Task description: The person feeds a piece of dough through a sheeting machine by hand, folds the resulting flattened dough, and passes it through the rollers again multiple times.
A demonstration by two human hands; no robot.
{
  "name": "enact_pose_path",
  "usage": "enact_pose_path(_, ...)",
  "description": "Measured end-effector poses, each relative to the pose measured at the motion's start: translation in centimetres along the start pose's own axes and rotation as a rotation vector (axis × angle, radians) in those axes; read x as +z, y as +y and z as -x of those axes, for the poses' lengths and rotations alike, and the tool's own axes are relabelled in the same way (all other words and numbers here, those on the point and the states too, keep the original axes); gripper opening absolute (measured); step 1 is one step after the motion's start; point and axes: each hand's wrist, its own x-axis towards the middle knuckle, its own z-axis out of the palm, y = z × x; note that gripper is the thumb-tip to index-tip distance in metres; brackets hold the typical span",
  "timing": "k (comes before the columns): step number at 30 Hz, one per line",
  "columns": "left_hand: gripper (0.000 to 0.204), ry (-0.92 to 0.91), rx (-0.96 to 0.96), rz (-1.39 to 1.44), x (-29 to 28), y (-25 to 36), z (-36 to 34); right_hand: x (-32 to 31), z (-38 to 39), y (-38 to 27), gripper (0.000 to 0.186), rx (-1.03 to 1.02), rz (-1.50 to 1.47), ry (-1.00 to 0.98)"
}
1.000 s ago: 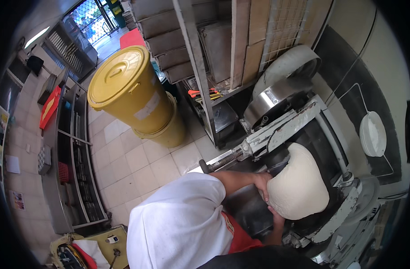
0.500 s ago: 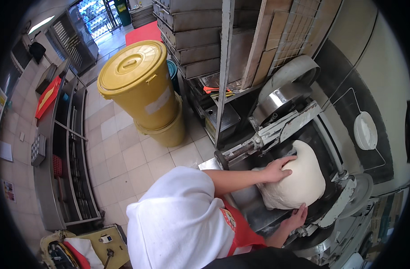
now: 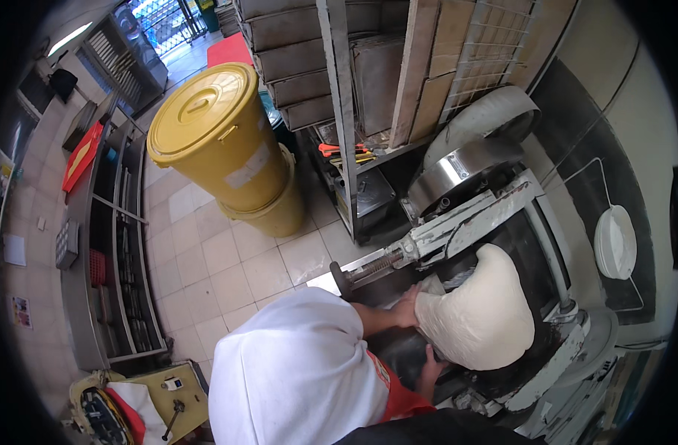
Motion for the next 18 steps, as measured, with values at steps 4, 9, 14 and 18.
enact_pose_path(4,0.146,-0.249,0.064,-0.154,-2.7,4.5,-3.9,-2.1,-3.3,-1.5,0.086,-0.196,0.077,-0.164)
enact_pose_path(9,0.118,-0.667,0.256,-0.039,-6.0,8.4,-5.3,-3.0,-2.6,-4.7,0.07,-0.195,-0.041,-0.353)
enact_pose_path(14,0.087,-0.608,0.362,0.556,-7.4,9.9,-2.0,-1.6,0.8,-7.3,0.07,-0.181,-0.495,0.011)
enact_pose_path(18,0.068,-0.141,0.159,0.588,-7.4,13.9,1.4,-1.2,2.8,-12.5,0.054,-0.24,-0.627,0.261)
